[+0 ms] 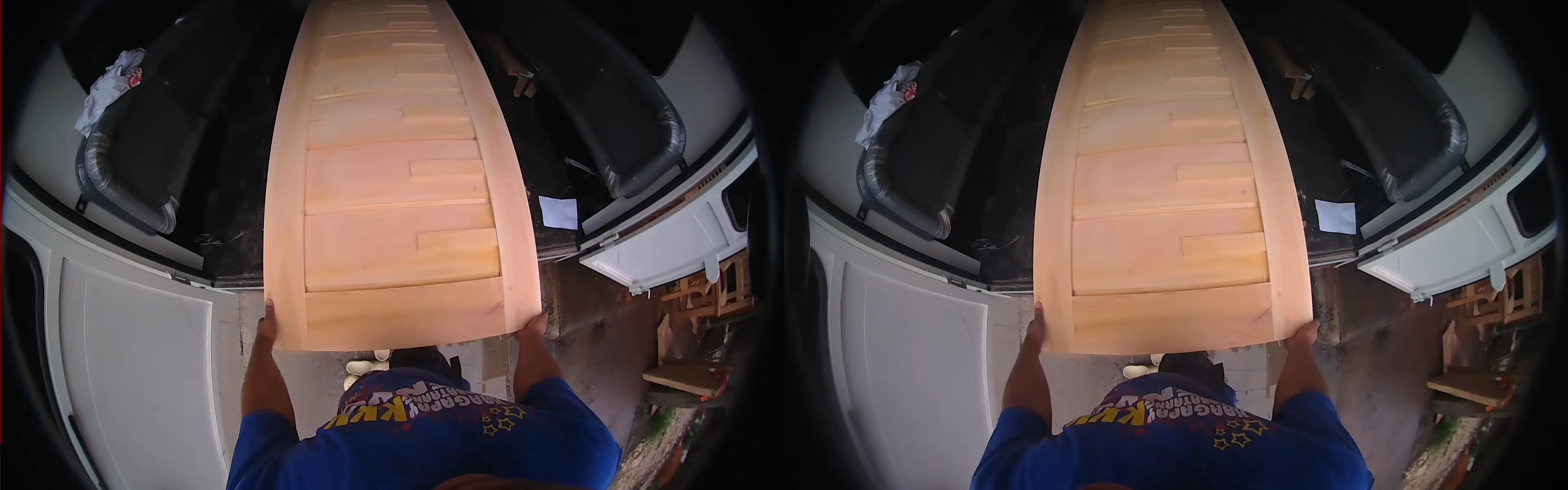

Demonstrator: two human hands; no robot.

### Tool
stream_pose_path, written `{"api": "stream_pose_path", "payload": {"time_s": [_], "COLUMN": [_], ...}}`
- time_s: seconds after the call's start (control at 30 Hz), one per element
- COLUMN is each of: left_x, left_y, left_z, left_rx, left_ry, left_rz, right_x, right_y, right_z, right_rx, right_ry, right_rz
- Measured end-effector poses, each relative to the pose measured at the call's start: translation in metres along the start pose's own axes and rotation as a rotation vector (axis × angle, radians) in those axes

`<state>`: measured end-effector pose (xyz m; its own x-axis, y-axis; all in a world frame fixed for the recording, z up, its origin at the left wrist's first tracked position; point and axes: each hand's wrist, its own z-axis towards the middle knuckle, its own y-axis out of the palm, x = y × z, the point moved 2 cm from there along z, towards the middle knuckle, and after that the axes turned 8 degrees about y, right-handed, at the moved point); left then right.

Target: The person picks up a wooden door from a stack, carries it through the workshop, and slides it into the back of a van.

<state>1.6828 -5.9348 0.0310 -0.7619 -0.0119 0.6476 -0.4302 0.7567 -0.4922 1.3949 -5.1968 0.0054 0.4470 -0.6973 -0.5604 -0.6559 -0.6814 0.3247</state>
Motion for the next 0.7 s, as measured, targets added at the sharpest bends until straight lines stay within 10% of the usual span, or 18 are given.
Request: {"api": "stream_pose_path", "payload": {"time_s": [0.7], "left_x": [0.085], "left_y": [0.003], "left_z": [0.091], "left_rx": [0.077], "left_ry": [-0.046], "left_rz": [-0.024], "right_x": [-0.044], "right_y": [0.141], "right_z": [0.032], "right_rx": [0.044], "right_ry": [0.079], "right_rz": [-0.187]}}
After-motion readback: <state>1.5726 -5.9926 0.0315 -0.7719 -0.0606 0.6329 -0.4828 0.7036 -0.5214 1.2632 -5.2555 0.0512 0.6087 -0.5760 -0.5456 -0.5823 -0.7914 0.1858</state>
